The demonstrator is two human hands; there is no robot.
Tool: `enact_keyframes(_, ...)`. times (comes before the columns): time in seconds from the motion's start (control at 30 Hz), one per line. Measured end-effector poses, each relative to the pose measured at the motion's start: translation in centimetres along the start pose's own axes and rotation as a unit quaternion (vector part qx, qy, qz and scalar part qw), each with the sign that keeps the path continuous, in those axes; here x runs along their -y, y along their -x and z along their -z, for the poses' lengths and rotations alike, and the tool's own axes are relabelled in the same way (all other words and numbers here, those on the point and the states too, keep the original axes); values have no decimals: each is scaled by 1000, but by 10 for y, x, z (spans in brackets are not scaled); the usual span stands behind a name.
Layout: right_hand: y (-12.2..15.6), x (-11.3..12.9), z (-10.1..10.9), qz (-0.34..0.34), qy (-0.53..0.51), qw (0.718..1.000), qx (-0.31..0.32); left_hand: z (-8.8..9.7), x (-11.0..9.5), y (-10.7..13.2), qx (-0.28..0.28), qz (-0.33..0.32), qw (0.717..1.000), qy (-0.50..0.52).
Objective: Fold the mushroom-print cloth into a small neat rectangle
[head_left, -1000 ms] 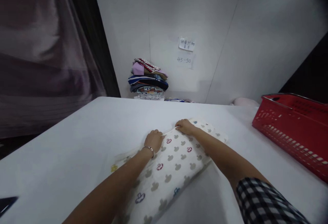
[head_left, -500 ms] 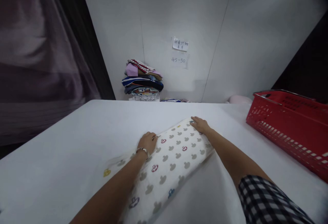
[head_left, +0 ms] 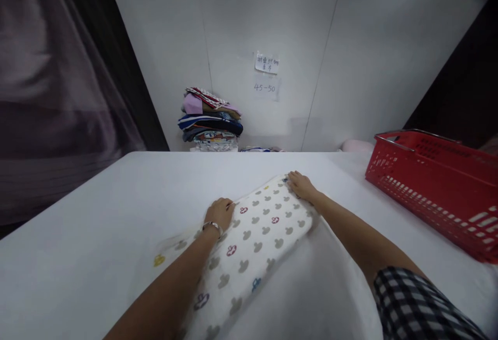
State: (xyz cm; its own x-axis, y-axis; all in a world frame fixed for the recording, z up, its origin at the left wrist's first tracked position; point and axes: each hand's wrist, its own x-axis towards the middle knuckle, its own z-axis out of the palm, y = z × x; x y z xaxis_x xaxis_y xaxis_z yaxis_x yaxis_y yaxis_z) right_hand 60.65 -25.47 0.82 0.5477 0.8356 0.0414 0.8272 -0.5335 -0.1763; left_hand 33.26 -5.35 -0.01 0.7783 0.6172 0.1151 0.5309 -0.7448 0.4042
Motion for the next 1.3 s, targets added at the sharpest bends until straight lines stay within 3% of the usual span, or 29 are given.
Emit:
enact_keyframes(0.23,-26,6,-7,-6,-6,999,50,-1,3,1,-10,-1,1000,17)
enact_keyframes(0.63,-25,15,-10,-19,-77,996,49,-1,3,0,-3,13,1000,25)
enact_keyframes(0.8,5,-13,15,-141,-145,978,-47,-2,2,-1,-1,14,999,44)
enact_keyframes(1.0,77,-55,38,-320,-253,910,-73,18,5,-7,13,74,973,217)
enact_keyframes(1.13,103,-55,34,-391,-363,844,-49,41,13,30,11,-24,987,160)
enact_keyframes(1.3,93,-42,21,-429,-448,783,-43,48,14,128,58,-204,977,15)
